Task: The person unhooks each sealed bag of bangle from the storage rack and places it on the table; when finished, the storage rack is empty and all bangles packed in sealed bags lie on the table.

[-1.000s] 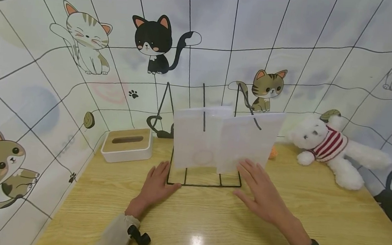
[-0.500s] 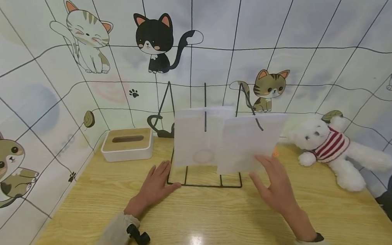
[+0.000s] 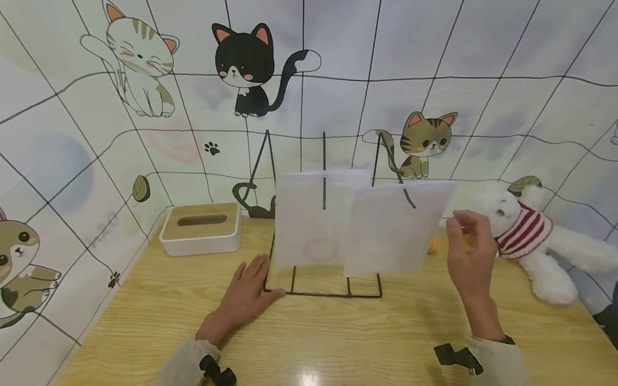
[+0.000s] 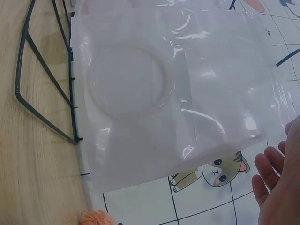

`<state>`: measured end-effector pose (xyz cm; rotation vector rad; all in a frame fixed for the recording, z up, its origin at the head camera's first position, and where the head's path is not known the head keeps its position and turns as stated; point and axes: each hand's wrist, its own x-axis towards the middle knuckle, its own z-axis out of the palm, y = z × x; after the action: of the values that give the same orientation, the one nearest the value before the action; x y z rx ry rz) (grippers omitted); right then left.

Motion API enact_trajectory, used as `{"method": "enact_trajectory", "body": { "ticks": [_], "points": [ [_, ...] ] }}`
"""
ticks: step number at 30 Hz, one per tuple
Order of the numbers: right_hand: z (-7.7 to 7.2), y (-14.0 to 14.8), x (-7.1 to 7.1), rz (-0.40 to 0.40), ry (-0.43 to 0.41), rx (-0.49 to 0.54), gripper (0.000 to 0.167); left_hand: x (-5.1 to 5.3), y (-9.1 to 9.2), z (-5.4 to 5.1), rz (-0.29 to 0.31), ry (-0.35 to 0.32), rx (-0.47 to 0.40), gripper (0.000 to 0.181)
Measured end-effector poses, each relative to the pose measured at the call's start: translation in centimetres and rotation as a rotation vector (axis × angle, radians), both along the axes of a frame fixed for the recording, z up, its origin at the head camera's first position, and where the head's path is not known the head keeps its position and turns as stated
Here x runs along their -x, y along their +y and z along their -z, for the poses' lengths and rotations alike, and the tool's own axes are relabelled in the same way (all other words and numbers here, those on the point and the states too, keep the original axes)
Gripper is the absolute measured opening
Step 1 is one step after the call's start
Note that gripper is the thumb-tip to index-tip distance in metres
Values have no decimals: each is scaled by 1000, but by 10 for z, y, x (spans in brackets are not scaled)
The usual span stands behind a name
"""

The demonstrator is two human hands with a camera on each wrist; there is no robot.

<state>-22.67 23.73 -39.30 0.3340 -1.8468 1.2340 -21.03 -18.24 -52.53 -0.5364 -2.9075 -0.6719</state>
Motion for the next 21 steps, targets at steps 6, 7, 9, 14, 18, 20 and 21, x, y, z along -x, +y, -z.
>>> {"method": "enact_trajectory", "body": {
  "ticks": [6, 7, 9, 14, 18, 20, 21],
  "points": [
    [-1, 3, -2, 29, -133, 23, 24, 1, -1, 2, -7, 28, 21, 88],
    [-1, 3, -1, 31, -150, 23, 24, 1, -1, 2, -11, 28, 23, 88],
    [-1, 2, -1, 25, -171, 17, 25, 1, -2, 2, -15, 29, 22, 89],
    [1, 2, 1, 8, -154, 2, 23, -1, -1, 0, -4, 32, -5, 88],
    [4, 3, 2, 18, -175, -1, 23, -2, 0, -2, -2, 35, -7, 87],
    [3, 3, 2, 20, -199, -6, 24, -2, 1, -2, -3, 41, -7, 86],
    [3, 3, 1, 24, -212, -10, 24, -2, 1, -2, -3, 42, -7, 86]
  ]
}}
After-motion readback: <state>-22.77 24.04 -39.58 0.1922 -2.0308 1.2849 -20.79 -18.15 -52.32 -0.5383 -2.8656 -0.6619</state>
